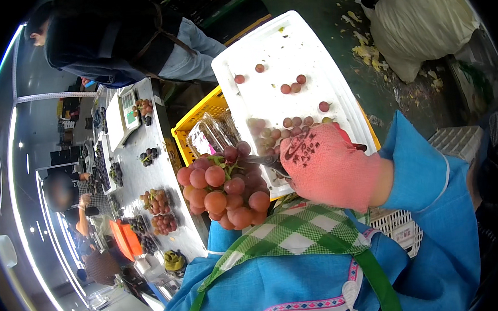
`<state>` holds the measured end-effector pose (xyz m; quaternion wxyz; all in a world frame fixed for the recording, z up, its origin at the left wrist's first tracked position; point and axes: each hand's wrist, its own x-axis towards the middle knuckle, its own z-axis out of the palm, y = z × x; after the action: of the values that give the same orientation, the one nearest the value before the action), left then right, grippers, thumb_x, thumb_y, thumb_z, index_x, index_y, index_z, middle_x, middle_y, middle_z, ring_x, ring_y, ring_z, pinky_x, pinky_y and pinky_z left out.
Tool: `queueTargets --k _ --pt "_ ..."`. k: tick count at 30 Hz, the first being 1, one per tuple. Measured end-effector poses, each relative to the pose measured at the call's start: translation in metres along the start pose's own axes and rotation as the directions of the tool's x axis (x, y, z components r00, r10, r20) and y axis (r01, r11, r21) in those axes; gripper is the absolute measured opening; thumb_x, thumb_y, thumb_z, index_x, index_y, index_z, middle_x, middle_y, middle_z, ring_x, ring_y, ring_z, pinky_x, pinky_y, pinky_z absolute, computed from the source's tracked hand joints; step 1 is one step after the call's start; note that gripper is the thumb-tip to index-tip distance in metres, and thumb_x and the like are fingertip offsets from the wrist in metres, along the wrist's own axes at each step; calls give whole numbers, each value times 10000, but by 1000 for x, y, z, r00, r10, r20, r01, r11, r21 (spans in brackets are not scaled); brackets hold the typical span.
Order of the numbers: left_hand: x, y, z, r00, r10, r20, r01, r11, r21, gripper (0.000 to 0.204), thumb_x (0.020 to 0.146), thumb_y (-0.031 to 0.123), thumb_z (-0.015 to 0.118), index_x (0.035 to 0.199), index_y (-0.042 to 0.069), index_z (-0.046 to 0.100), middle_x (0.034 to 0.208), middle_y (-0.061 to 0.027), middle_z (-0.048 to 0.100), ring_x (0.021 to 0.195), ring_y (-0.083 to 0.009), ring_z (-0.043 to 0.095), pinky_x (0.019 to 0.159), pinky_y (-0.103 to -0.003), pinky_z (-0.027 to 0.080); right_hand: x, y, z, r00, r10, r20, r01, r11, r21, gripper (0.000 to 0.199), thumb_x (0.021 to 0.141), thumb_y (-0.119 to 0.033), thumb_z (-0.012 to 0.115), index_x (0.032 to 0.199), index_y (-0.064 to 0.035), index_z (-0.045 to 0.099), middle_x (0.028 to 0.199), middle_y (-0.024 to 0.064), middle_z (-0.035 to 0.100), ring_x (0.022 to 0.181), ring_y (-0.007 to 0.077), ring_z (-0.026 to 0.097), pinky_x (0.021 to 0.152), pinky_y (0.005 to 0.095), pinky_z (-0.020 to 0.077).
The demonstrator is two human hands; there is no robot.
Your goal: The person trims individual grapes from a large bunch using shears, then places the trimmed bunches into clear plastic clamshell containers. The person seals the containers using a heat-sealing machine and places the finished packages into a black crate. Other workers are visible in the background performing similar tasks.
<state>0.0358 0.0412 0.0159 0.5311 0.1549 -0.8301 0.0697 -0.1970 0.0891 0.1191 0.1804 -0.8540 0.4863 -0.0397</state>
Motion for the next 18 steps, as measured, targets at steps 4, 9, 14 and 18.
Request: queueTargets --k 4,9,14,18 --pt "-3 1 1 1000 -23 -13 23 999 -29 496 777 292 679 1196 82 520 1117 -40 584 1083 -178 549 884 -369 495 4 1 10 992 -72 -104 57 989 -139 325 784 -219 548 996 25 581 837 108 668 760 247 653 584 398 486" --pt "-9 4 1 992 -118 -44 114 989 -90 537 752 284 700 1214 81 514 1087 -35 594 1064 -171 554 883 -364 493 6 4 16 991 -86 -106 73 991 -113 298 796 -207 546 998 6 593 858 118 667 776 238 657 588 389 483" --pt "-13 21 1 823 -563 -76 507 788 -349 580 728 276 720 1231 79 509 1057 -30 604 1044 -164 558 883 -358 490 7 9 17 979 -109 -174 89 989 -120 355 785 -237 603 1036 13 581 859 108 657 772 261 647 655 398 477" --pt "-1 32 -2 544 -839 -9 683 449 -575 615 709 270 736 1245 78 505 1033 -25 612 1029 -158 562 882 -353 488 -1 18 14 993 -27 -112 20 998 -61 480 760 -264 683 1102 46 556 820 115 632 724 274 619 640 408 450"
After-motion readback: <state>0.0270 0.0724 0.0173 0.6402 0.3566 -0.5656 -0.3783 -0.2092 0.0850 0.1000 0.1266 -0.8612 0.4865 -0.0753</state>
